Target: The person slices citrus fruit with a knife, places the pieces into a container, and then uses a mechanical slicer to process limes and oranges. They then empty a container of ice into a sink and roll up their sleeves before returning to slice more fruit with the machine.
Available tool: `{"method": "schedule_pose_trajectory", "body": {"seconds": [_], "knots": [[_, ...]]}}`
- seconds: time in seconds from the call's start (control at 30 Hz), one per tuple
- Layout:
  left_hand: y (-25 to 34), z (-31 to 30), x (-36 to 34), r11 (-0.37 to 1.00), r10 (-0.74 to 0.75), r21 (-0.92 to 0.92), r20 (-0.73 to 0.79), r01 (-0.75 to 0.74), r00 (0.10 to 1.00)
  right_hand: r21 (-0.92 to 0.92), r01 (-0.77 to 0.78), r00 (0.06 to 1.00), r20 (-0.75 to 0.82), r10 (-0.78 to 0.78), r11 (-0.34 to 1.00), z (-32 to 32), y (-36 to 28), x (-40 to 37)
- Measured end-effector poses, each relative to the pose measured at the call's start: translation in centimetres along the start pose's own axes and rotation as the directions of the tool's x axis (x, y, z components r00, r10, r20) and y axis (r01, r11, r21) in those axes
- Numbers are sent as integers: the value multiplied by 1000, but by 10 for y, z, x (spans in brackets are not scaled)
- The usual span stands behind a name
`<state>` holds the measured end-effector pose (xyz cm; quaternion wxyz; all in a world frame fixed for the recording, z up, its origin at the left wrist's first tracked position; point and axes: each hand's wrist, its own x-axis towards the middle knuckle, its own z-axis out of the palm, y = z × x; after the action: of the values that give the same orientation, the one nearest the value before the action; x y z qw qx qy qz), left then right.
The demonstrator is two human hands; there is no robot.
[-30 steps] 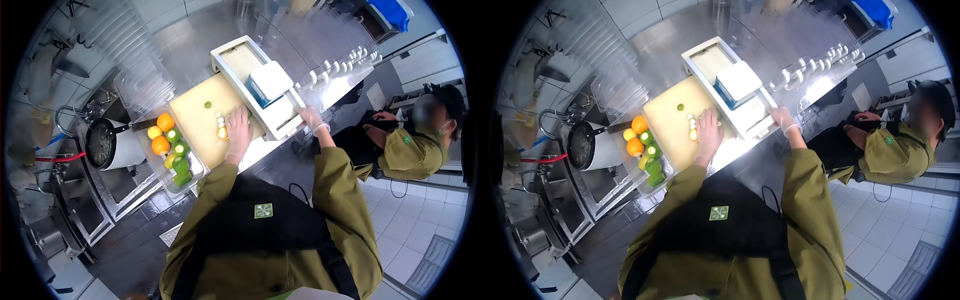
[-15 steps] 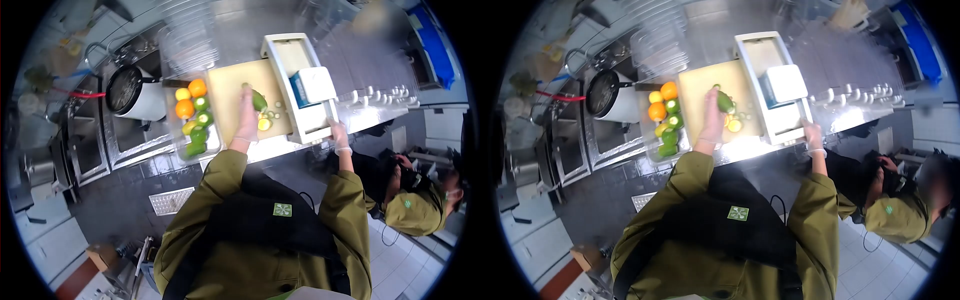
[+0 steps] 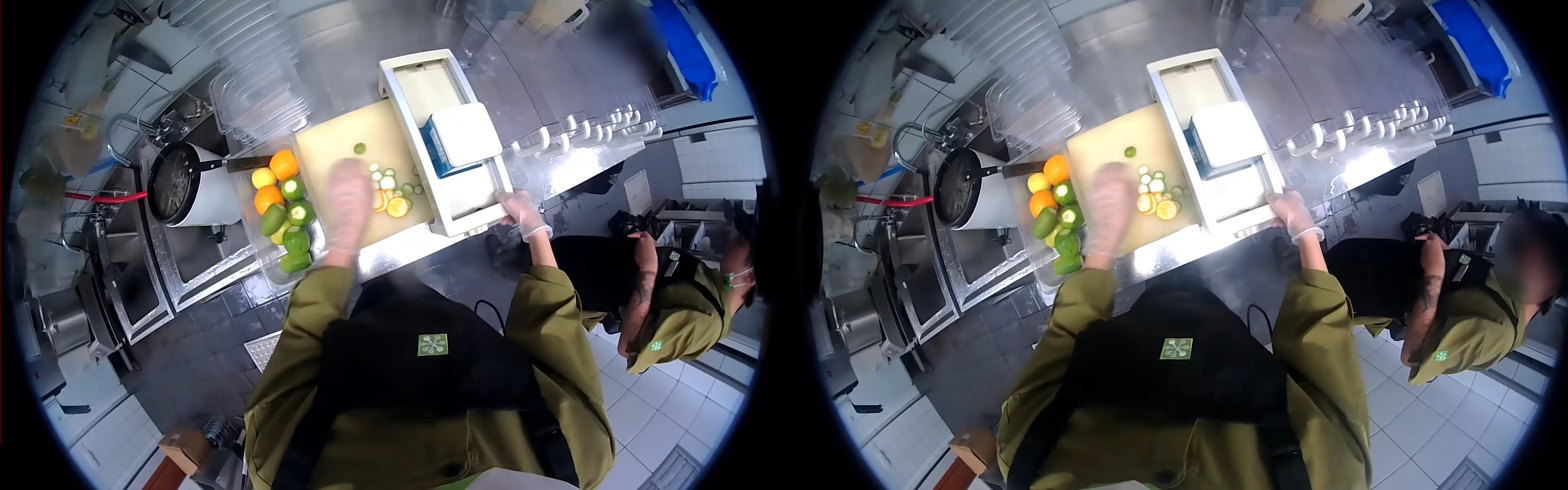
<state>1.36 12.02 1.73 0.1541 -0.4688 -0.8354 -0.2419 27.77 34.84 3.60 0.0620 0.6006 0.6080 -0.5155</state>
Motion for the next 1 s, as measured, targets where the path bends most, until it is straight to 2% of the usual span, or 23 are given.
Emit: {"method": "schedule_pose_trajectory", "body": {"seconds": [0.03,0.1,0.17,0.2,0.23,0.33,0.37,0.47,0.5,0.6,0.63,0.73,0.77,0.83,0.87,0.97,1.0], "knots": [[31,17,12,982,-70,-139,378,132,923,-21,-24,1000,12,25,999,-1,-4,-3],[60,73,-2,975,117,-211,232,-67,966,-45,0,1000,0,0,999,0,-7,-3],[61,102,-8,986,105,-158,318,-57,942,-29,38,999,-32,-39,999,1,-8,-7],[66,101,-3,990,97,-131,364,-52,926,-6,54,998,-35,-54,999,2,-7,-5],[73,98,-6,987,16,-152,369,44,929,12,58,996,-66,-57,998,3,-4,-4],[72,89,-3,989,34,-142,442,32,897,35,46,994,-98,-42,998,6,-7,-6],[60,115,-17,991,136,-43,355,-130,925,35,38,995,-97,-34,999,6,-8,-9],[40,104,-25,984,180,-79,370,-163,912,64,45,996,-83,-39,997,6,-8,-8],[35,98,-27,984,170,-87,218,-155,961,67,57,996,-79,-51,996,6,-3,-4],[27,80,-38,1000,-30,11,238,28,971,78,69,991,-121,-59,995,9,3,3],[29,76,-43,997,-68,-27,132,72,989,94,63,993,-105,-53,994,8,2,1],[54,46,-59,968,-246,-44,64,249,967,46,48,990,-137,-42,998,9,-6,-6],[56,47,-68,941,-337,-17,73,339,939,15,1,994,-113,1,1000,7,-12,-10],[58,56,-84,859,-513,34,84,512,854,-223,126,963,-205,-172,967,7,6,5],[57,60,-85,848,-529,44,79,528,845,-341,176,935,-234,-265,924,6,17,13],[53,69,-74,833,-552,73,54,548,832,-538,169,861,-327,-389,826,13,-12,-28],[52,71,-68,839,-542,80,37,538,840,-597,259,769,-348,-536,759,16,-11,-33]]}}
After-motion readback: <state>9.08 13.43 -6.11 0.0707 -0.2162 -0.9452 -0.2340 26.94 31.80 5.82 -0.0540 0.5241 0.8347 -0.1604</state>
